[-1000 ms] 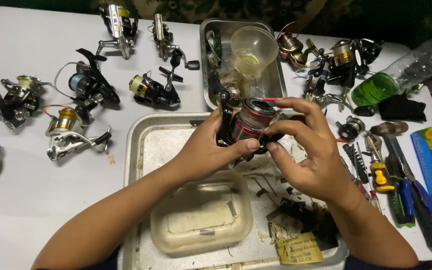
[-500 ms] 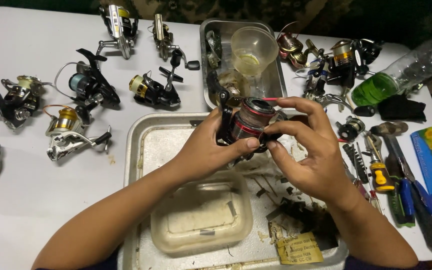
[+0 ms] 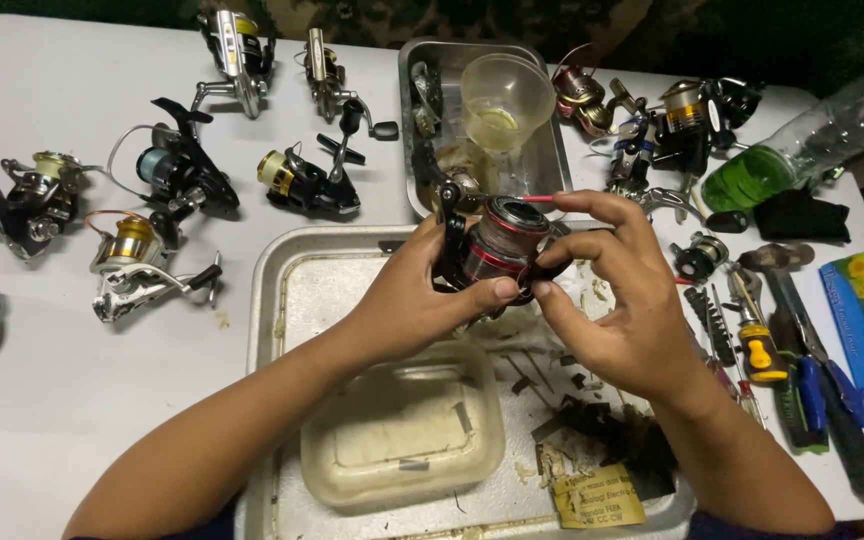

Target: Disassembling and inspecting the internal mechanism and handle of a spinning fishing reel on a workbench.

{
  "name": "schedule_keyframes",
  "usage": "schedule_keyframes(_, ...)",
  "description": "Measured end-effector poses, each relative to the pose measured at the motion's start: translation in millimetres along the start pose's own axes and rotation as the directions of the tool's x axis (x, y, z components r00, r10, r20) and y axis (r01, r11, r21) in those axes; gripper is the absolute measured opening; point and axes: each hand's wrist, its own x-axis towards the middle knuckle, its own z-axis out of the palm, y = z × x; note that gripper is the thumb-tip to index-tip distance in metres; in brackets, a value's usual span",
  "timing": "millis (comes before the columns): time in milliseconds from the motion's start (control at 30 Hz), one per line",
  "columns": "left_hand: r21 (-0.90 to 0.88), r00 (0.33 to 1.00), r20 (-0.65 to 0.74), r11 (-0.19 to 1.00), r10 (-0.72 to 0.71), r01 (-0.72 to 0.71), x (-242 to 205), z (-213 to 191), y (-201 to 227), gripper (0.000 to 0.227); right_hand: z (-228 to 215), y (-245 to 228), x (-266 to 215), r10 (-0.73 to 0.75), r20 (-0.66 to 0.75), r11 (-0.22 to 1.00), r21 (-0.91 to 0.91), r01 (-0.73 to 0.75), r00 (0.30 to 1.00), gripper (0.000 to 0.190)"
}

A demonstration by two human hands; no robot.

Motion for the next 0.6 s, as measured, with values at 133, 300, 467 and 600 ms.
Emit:
schedule_keyframes(133, 0.014, 1.000, -0.007, 1.000, -0.003, 0.003, 0.7, -0.1, -1.9, 0.079, -0.2, -2.5, 0.2, 0.019, 0.002, 1.000, -0.008, -0.019, 1.000, 0.018)
schedule_keyframes(300, 0.009, 1.000, -0.004, 1.000, -0.004, 0.004, 0.0, -0.6, -1.2, 0.078, 0.5, -0.6, -0.1, -0.009, -0.022, 1.000, 0.026, 0.009, 1.000, 0.017)
schedule_keyframes(467, -0.024, 0.990, 0.018, 0.990, -0.138, 0.139, 2.2, -3.6, -2.1, 0.082, 1.8, 10.0, -5.3, -0.058, -0.122, 0.992, 0.106, 0.071, 0.991, 0.021)
schedule_keyframes(600, -0.073, 0.942, 0.067, 0.940, -0.329, 0.334, 5.1, -6.2, -3.8, 0.094, 0.3, 17.5, -9.7, -0.067, -0.196, 0.975, 0.197, 0.107, 0.978, 0.015)
